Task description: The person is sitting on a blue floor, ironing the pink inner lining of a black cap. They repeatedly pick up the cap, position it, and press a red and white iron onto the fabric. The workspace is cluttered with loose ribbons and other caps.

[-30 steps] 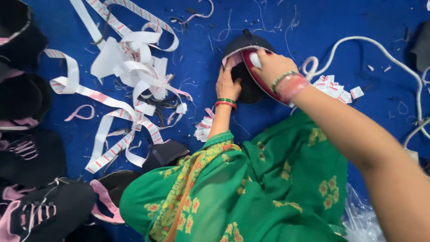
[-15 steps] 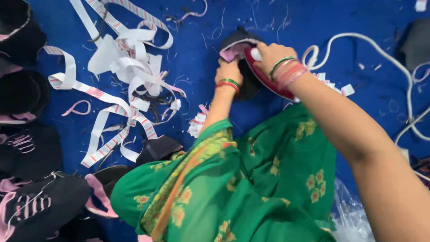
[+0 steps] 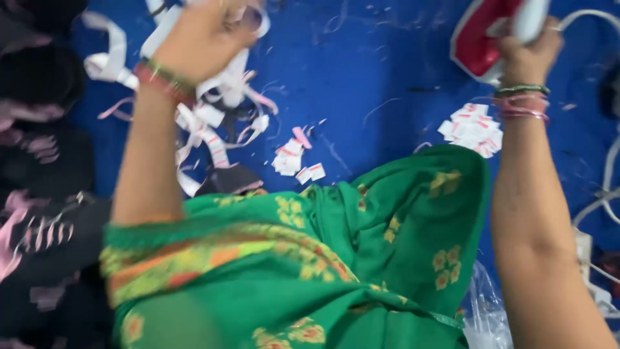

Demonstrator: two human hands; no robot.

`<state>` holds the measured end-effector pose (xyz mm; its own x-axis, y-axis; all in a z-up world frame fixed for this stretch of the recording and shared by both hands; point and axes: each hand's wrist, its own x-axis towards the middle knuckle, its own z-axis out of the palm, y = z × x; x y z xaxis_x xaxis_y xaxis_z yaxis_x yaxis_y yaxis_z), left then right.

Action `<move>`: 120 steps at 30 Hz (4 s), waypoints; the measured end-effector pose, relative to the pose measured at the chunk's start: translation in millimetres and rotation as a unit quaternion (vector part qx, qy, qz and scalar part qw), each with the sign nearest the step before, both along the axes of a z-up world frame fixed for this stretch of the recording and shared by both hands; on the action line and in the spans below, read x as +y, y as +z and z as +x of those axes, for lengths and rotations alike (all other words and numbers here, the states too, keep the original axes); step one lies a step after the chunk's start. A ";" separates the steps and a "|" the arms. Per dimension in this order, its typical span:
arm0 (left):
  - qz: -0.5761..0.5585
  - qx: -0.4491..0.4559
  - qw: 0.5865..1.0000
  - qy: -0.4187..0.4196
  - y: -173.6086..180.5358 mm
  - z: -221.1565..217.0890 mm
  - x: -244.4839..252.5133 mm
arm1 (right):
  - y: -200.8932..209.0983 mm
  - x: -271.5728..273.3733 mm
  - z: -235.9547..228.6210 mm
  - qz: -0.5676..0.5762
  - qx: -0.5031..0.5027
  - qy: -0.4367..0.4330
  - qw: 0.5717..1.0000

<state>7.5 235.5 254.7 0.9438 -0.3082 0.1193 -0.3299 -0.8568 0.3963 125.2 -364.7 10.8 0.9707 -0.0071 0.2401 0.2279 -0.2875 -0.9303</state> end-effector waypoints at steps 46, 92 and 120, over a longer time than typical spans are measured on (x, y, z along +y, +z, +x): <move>-0.235 -0.046 0.953 0.187 -60.3 -18.2 -107.4 | 81.8 176.4 -169.5 0.252 0.193 0.117 0.941; -0.117 0.071 0.944 0.301 -210.4 28.0 -209.1 | 36.2 252.1 -137.5 -0.475 0.020 0.098 0.874; 0.049 -0.033 0.972 0.225 -246.6 -0.6 -202.5 | 12.5 267.9 -83.9 -0.471 0.080 0.079 0.875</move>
